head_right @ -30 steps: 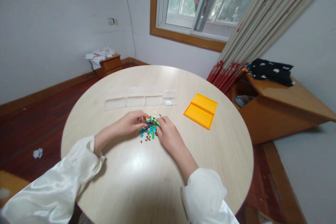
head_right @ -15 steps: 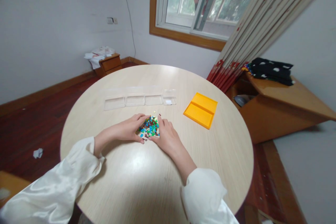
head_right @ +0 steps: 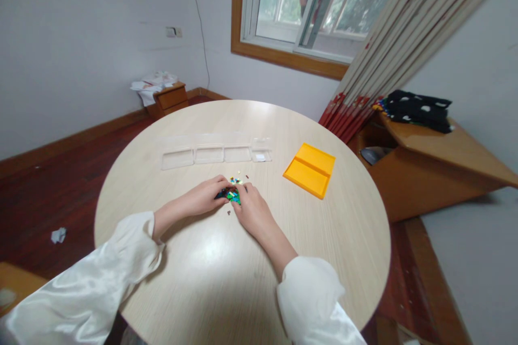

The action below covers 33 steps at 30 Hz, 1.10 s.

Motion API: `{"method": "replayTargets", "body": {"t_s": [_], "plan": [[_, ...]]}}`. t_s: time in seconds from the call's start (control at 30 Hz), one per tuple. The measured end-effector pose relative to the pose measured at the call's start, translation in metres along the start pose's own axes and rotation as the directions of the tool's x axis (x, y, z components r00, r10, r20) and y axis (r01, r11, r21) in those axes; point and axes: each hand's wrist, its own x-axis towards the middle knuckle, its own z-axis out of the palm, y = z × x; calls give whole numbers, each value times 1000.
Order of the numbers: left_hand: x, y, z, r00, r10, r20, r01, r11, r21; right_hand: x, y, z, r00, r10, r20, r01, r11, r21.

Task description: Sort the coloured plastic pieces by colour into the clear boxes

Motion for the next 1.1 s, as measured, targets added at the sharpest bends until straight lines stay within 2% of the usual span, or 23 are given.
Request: {"method": "replayTargets", "body": {"t_s": [0.27, 0.43, 0.7, 1.1], "plan": [[2, -1, 4, 998, 1, -61, -3, 1000, -28, 2, 6, 6, 994, -69, -79, 74, 995, 62], [3, 1, 5, 994, 38, -107, -46, 996, -76, 3, 8, 8, 985, -102, -137, 115, 989, 91], [2, 3, 3, 976, 62, -211, -88, 989, -119, 2, 1, -1, 971, -105, -214, 129, 986, 101], [2, 5, -2, 935, 107, -339, -176, 968, -178, -2, 0, -13, 951, -153, -267, 171, 984, 45]]}}
